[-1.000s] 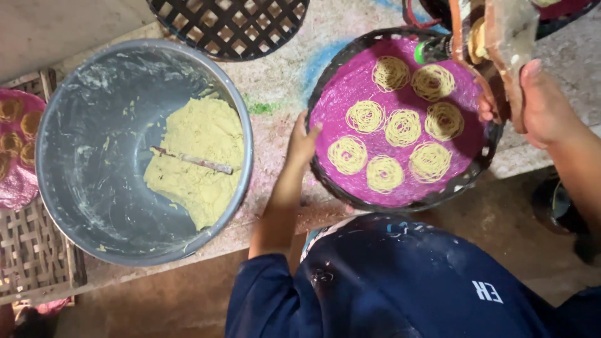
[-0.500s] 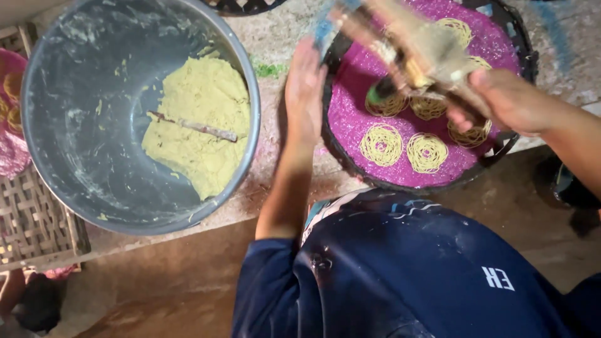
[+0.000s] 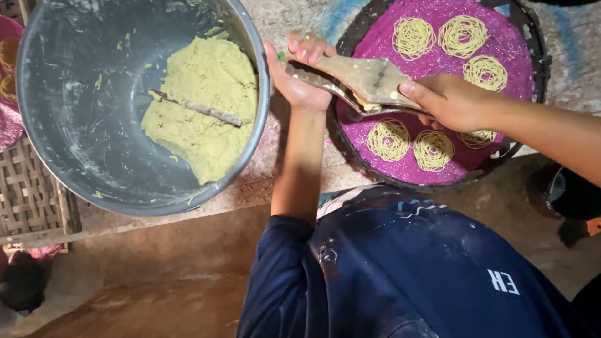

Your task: The person uses a manual noodle press to extrude dough into spiral shapes onto a purple tray. They repeatedly scoop dough from a large metal bowl, load it into the press, and squeeze the handle to form noodles. Completed trays are stacked nearby.

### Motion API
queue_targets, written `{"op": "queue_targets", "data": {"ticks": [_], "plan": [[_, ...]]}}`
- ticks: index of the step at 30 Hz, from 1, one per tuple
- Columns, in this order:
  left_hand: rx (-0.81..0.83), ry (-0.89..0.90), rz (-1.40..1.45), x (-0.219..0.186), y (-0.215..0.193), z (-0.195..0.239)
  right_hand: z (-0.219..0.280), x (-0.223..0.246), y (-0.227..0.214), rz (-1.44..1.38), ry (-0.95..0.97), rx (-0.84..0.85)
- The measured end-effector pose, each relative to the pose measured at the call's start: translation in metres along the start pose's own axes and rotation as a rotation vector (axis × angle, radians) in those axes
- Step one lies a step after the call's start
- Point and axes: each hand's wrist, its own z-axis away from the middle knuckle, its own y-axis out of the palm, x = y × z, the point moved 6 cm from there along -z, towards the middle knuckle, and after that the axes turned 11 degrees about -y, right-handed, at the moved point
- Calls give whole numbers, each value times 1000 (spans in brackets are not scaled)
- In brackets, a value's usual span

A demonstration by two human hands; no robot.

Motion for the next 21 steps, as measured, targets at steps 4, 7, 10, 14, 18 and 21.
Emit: {"op": "queue_targets", "data": {"ticks": [4,7,10,14,18,21], "plan": [[-40,59,-9,5,-6,-4,-1,4,-10,148,-23,-2],[-49,62,-23,-6,2,-14,-3,15,-15,130,-101,-76],[-30,70,-75,-19,16,-8,-3,22,-9,77,-123,-70],[-151,89,-29,-3,18,1,8,14,-15,185,-20,25],[-176,136,-52,3,24,-17,7,14,-34,177,-69,-133],[-149,127,-69,-13,33,-20,-2,19,-25,198,-123,-109]]}}
